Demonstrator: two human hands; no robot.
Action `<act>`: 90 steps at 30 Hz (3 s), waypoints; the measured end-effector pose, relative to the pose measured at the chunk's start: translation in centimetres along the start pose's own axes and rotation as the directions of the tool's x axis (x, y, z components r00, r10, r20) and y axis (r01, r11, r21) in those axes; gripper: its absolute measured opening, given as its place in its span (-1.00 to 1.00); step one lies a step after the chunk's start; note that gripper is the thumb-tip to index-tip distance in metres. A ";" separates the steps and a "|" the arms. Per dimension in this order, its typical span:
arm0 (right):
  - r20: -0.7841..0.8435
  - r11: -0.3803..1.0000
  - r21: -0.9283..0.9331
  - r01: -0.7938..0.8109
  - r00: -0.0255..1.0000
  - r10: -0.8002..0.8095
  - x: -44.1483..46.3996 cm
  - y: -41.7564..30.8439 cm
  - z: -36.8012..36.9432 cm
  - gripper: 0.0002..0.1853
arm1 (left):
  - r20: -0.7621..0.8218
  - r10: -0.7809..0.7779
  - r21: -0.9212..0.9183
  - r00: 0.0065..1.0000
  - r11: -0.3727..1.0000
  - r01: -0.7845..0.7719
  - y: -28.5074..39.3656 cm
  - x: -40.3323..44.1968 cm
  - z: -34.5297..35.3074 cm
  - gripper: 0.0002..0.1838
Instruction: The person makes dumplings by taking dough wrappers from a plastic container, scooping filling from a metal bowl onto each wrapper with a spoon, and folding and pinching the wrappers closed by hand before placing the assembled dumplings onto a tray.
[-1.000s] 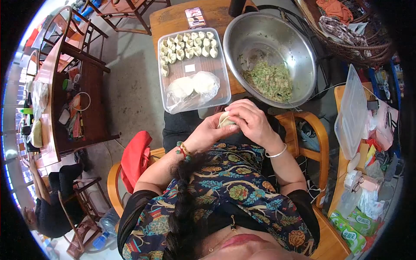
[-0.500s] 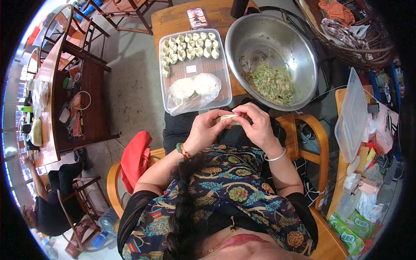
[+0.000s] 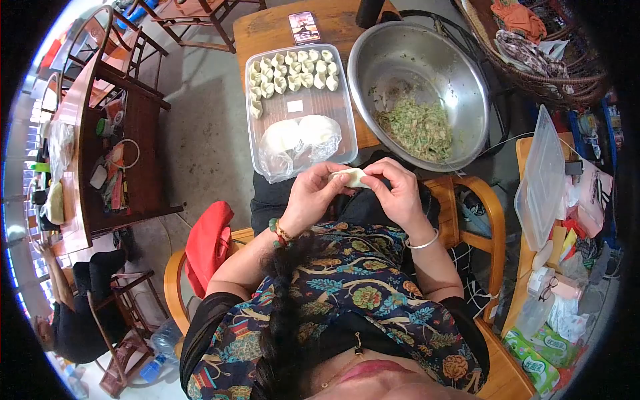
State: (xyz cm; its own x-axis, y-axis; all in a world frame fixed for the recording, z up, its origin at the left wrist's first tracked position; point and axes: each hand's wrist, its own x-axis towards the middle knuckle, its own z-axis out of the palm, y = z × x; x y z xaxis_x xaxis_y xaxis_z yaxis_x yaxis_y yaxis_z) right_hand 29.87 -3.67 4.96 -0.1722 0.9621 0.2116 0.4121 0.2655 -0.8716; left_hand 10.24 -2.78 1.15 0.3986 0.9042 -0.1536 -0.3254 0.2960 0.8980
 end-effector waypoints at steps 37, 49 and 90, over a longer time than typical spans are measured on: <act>0.131 0.856 0.414 -0.309 0.951 0.280 -0.7 1.1 0.2 -0.87 | -0.049 -0.011 0.011 0.999 1.000 0.011 1.2 -0.3 0.5 -0.79; 0.092 0.992 0.095 -0.084 0.993 0.075 -0.8 -0.3 0.0 -0.87 | 0.022 -0.031 0.137 0.999 0.990 0.028 1.3 -0.4 0.3 -0.79; 0.029 0.979 -0.118 0.165 0.986 -0.163 0.2 -1.0 0.0 -0.89 | 0.015 -0.007 0.036 1.000 0.999 0.007 1.5 -0.6 0.3 -0.82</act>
State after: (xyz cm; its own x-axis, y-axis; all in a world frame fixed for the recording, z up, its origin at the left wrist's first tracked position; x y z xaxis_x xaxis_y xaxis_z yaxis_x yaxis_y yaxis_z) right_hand 29.42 -3.70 5.94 -0.2624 0.9038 0.3380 0.4805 0.4261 -0.7665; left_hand 9.76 -2.99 2.71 0.4137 0.8973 -0.1538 -0.2914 0.2905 0.9114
